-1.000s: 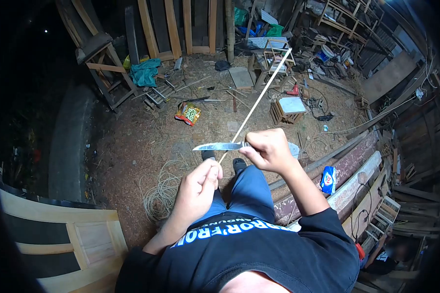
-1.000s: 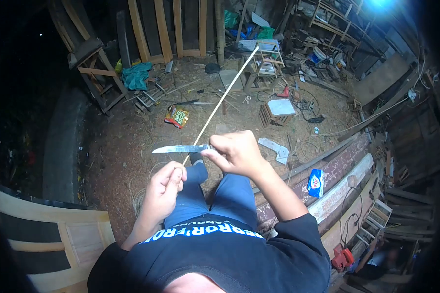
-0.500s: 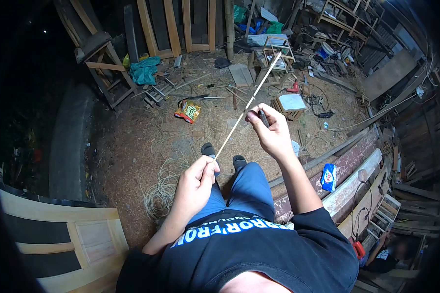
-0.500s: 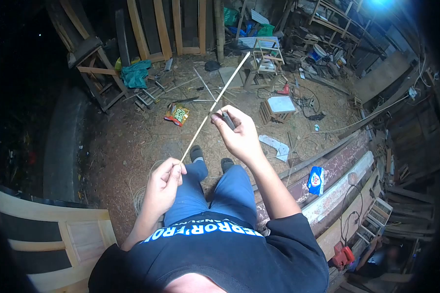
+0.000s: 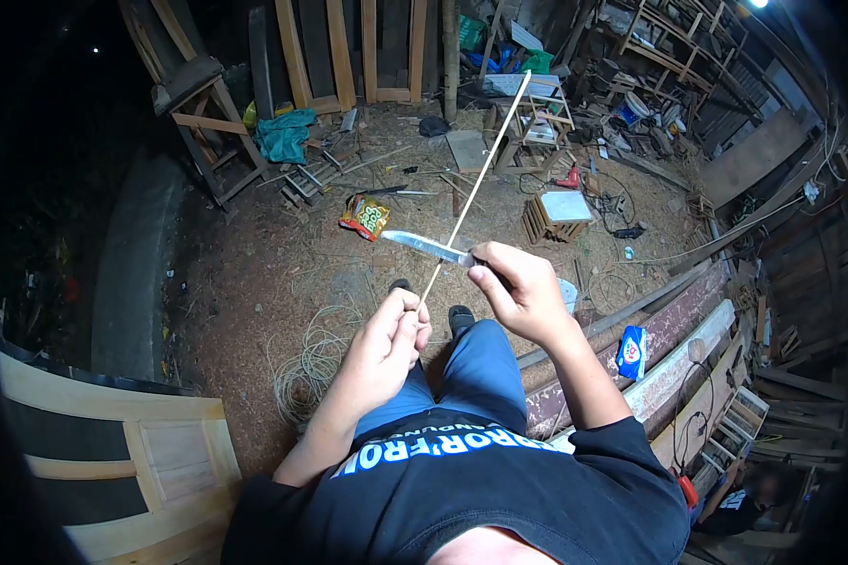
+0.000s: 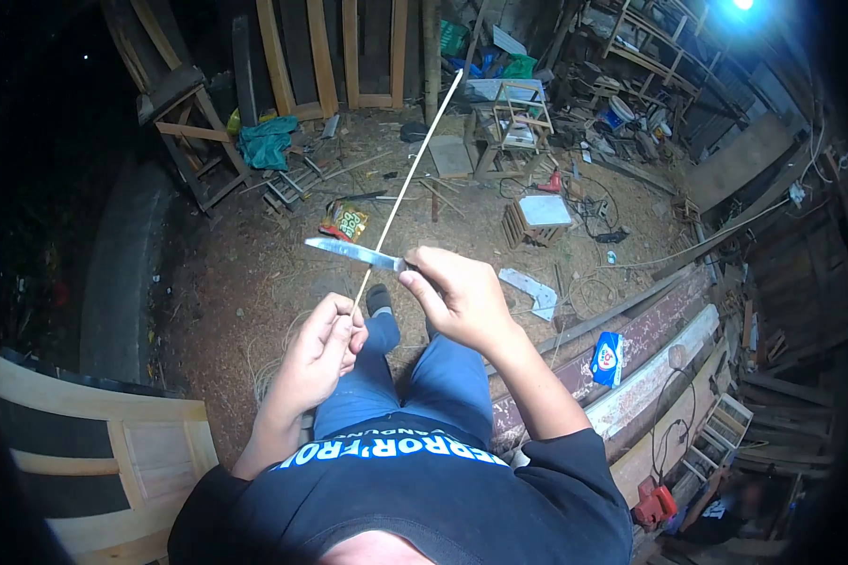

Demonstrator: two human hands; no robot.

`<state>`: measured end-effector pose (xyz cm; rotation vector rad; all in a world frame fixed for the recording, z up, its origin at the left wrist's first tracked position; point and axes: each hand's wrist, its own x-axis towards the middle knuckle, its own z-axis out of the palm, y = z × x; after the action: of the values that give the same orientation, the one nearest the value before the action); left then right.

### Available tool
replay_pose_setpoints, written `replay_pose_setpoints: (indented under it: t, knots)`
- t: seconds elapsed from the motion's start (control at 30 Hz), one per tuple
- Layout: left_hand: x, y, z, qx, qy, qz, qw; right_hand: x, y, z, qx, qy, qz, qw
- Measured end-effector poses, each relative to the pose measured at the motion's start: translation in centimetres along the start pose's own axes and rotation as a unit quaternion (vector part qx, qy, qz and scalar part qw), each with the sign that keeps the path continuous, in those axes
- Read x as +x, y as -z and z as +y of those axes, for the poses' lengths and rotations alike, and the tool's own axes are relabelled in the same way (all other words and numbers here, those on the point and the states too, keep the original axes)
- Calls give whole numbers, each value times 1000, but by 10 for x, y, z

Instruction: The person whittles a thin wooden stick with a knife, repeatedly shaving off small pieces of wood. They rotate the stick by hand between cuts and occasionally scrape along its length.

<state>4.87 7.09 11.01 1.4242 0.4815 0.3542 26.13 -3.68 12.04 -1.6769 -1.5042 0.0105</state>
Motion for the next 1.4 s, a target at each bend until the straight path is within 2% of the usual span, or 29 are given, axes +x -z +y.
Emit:
replay_pose_setpoints:
  t: [0.13, 0.23, 0.33, 0.43, 0.53, 0.7, 0.9, 1.1, 1.13, 1.2, 1.23, 1.33, 1.37, 1.4]
  knots:
    - [5, -1, -8, 84, -98, 27, 991, -1, 2, -3, -4, -4, -26, 1000]
    - [7, -7, 0, 96, -93, 40, 990, -1, 3, -5, -2, 2, -35, 999]
    - [9, -7, -6, 44, -73, 28, 996, -3, 3, -5, -18, 14, -48, 999]
    - [11, -6, -19, 107, -100, 52, 988, -4, 0, -4, -10, 22, -56, 998]
    - [11, -11, -12, 93, -100, 83, 987, -3, 0, -7, 5, 23, -61, 998]
    - [12, -13, -12, 101, -110, 84, 985, -9, -3, -6, -1, 26, -78, 997]
    - [10, -18, -4, 180, -174, 120, 961, -9, -5, -9, -57, 61, -53, 995]
    - [7, -18, 1, 258, -213, 144, 931, -9, -4, -9, -95, 50, -17, 994]
    - [5, -18, 3, 272, -214, 148, 926, -4, -5, -4, -37, 21, 54, 998]
    - [4, -18, 1, 258, -203, 150, 933, 2, 8, 6, -31, -68, 79, 994]
    - [2, -19, -1, 251, -197, 150, 936, 2, 4, 4, -60, -3, 76, 995]
    - [5, -21, -8, 213, -214, 171, 938, -9, -13, -12, -53, 75, -17, 996]
    - [2, -18, -6, 195, -158, 150, 956, -6, -9, -7, -63, 83, -19, 994]
    - [2, -19, -4, 183, -156, 154, 958, -3, -7, -3, -64, 77, -13, 995]
